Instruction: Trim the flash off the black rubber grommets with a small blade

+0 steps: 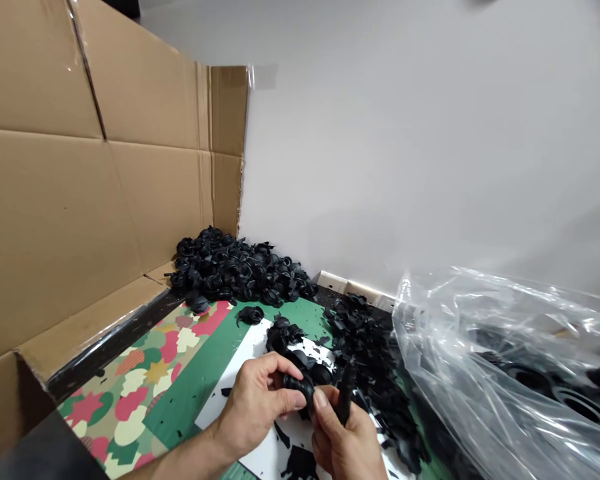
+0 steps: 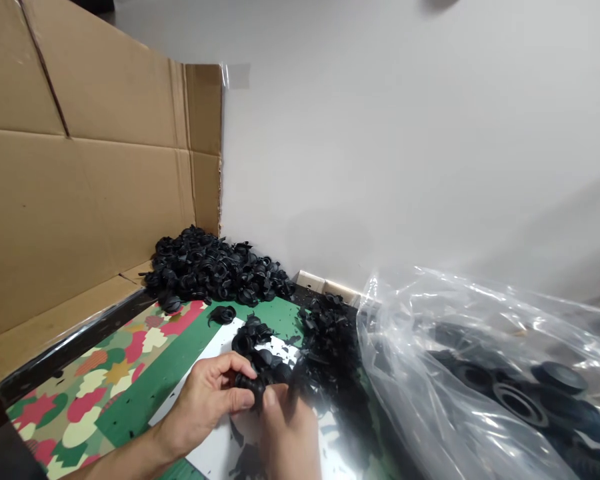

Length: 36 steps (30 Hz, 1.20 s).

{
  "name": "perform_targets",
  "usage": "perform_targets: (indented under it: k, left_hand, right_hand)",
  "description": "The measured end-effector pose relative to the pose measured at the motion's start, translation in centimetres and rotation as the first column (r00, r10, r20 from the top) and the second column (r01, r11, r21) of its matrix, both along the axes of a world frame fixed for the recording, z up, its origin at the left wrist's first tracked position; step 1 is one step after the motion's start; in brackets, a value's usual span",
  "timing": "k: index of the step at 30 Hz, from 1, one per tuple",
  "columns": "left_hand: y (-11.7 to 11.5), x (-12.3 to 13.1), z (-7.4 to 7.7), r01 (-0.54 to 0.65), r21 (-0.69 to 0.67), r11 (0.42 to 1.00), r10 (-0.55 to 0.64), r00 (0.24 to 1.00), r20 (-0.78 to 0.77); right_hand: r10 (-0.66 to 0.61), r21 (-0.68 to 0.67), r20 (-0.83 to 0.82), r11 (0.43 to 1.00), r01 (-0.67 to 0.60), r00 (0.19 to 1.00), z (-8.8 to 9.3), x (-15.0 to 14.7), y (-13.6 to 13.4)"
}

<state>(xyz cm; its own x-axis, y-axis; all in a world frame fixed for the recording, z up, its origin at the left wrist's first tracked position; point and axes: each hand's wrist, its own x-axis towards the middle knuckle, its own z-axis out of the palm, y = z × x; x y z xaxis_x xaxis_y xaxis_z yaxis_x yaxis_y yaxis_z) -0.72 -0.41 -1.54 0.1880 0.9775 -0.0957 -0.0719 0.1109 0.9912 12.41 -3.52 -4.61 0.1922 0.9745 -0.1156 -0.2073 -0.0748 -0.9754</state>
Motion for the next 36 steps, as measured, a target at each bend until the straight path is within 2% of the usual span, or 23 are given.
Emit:
perform_targets:
  k: [5, 10, 15, 20, 26, 28, 32, 36]
  left_hand:
    - [0.0, 0.0, 0.3, -0.039, 0.09, 0.995, 0.043, 0.998, -0.043]
    - [-0.1, 0.0, 0.2, -0.017, 0.075, 0.997, 0.024, 0.995, -0.094]
    - [-0.2, -0.1, 0.1, 0.003, 0.106, 0.994, 0.01, 0.993, -0.12]
    - [-0.2, -0.2, 0.2, 0.021, 0.167, 0.986, 0.003, 0.99, -0.144]
    - [-0.4, -0.2, 0.2, 0.017, 0.167, 0.986, 0.003, 0.993, -0.117]
    - [-0.3, -0.2, 0.2, 0.01, 0.151, 0.989, 0.005, 0.995, -0.097]
    - [-0.3, -0.1, 0.2, 0.003, 0.135, 0.991, 0.006, 0.998, -0.07]
    - [-0.4, -0.1, 0.3, 0.009, 0.142, 0.99, -0.002, 0.999, -0.051]
  right_hand:
    - [-0.027, 0.019, 0.055, 0.999, 0.026, 0.998, 0.5, 0.6, 0.0]
    - [-0.188, 0.067, 0.057, 0.981, 0.184, 0.98, 2.1, 3.8, -0.2]
    - [-0.25, 0.26, 0.142, 0.943, 0.208, 0.958, 3.7, 4.4, -1.0]
    - [-0.205, 0.186, 0.042, 0.963, 0.194, 0.978, 3.8, 2.3, -1.4]
    - [-0.12, 0.337, 0.118, 0.939, 0.075, 0.986, 4.1, 2.3, -1.1]
    - [-0.123, 0.304, 0.102, 0.949, 0.087, 0.987, 4.1, 2.5, -1.2]
    - [-0.161, 0.158, 0.034, 0.975, 0.154, 0.986, 3.6, 2.4, -1.4]
    - [-0.15, 0.165, 0.035, 0.976, 0.142, 0.988, 3.1, 2.3, -1.1]
